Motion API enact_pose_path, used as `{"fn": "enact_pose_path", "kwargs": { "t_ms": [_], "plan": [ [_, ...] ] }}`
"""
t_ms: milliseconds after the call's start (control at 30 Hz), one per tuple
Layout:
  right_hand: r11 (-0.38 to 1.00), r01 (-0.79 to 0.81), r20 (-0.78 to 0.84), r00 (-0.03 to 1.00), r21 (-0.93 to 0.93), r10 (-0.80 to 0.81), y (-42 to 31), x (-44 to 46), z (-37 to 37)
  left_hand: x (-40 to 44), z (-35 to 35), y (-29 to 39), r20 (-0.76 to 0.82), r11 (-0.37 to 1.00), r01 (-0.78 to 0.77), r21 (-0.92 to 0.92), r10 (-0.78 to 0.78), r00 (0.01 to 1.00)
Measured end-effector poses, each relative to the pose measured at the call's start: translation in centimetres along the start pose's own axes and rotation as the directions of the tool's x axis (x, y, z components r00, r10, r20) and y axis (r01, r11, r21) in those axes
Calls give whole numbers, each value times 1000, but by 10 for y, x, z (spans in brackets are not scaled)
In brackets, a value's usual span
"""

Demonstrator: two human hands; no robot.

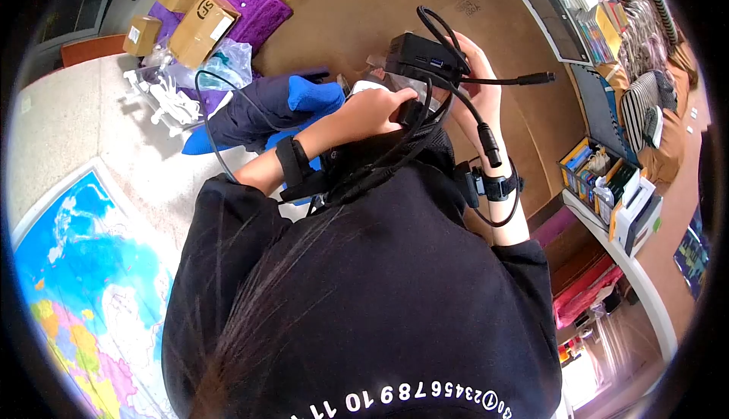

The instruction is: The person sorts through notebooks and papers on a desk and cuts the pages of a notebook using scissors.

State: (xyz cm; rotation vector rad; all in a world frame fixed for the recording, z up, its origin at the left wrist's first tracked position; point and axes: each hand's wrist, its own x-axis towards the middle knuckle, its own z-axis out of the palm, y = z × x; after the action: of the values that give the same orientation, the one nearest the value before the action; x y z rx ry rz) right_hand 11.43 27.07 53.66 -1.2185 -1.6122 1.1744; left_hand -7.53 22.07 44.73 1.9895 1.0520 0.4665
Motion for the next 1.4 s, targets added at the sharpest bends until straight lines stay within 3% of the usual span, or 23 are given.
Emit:
{"fn": "enact_pose_path", "kwargs": {
  "t_ms": [100, 267, 333, 500, 567, 633, 733, 767, 867, 900, 1000, 1033, 1167, 1267, 1367, 1400],
  "plan": [
    [990, -92, 45, 995, 109, 87, 8, -7, -2, 6, 12, 4, -25, 994, -110, -18, 110, 994],
    [977, -66, 47, 997, 201, 58, 4, -16, 0, 16, 33, -11, 134, 959, -280, 29, 274, 952],
    [978, -29, 18, 999, 206, 26, -2, -23, -4, 9, 13, 10, 171, 982, -188, 20, 182, 968],
    [981, -4, -19, 1000, 193, 8, -13, -39, -12, 12, 22, 30, 139, 936, -331, 121, 314, 939],
    [935, -100, -32, 993, 342, 117, 0, -39, -10, 18, 27, 18, 133, 956, -279, 91, 266, 955],
    [966, -93, -34, 994, 243, 104, -1, -41, -13, 18, 26, 17, 102, 953, -299, 48, 293, 951],
    [956, -115, -16, 992, 268, 124, 9, -42, -12, 9, 27, 24, 183, 949, -283, 138, 257, 949],
    [944, -182, 0, 982, 274, 189, 7, -45, -12, 4, 34, 13, 121, 943, -308, 128, 294, 948],
    [947, -157, 111, 985, 279, 131, 5, -39, -10, -11, 2, 24, 68, 978, -140, -154, 152, 986],
    [958, -181, 145, 978, 220, 152, 14, -40, -12, -18, -12, 27, 221, 956, 123, -266, -64, 973],
    [901, -346, 188, 934, 261, 304, 13, -39, -8, -47, -23, 19, -129, 978, 174, -111, -188, 974],
    [873, -409, 217, 908, 266, 359, 10, -38, -6, -52, -27, 13, -137, 988, 140, 70, -129, 982],
    [891, -406, 328, 886, 205, 328, 14, -38, 1, -59, -24, 13, 74, 945, 328, 8, -327, 942],
    [881, -418, 388, 867, 221, 314, 19, -39, 8, -59, -19, 12, 1, 958, 284, 37, -284, 959],
    [880, -422, 414, 857, 219, 308, 15, -38, 8, -60, -11, 15, -147, 975, 207, -77, -216, 965],
    [884, -414, 417, 858, 217, 299, 13, -37, 8, -59, -15, 20, -110, 966, 247, -79, -255, 961]
  ]
}}
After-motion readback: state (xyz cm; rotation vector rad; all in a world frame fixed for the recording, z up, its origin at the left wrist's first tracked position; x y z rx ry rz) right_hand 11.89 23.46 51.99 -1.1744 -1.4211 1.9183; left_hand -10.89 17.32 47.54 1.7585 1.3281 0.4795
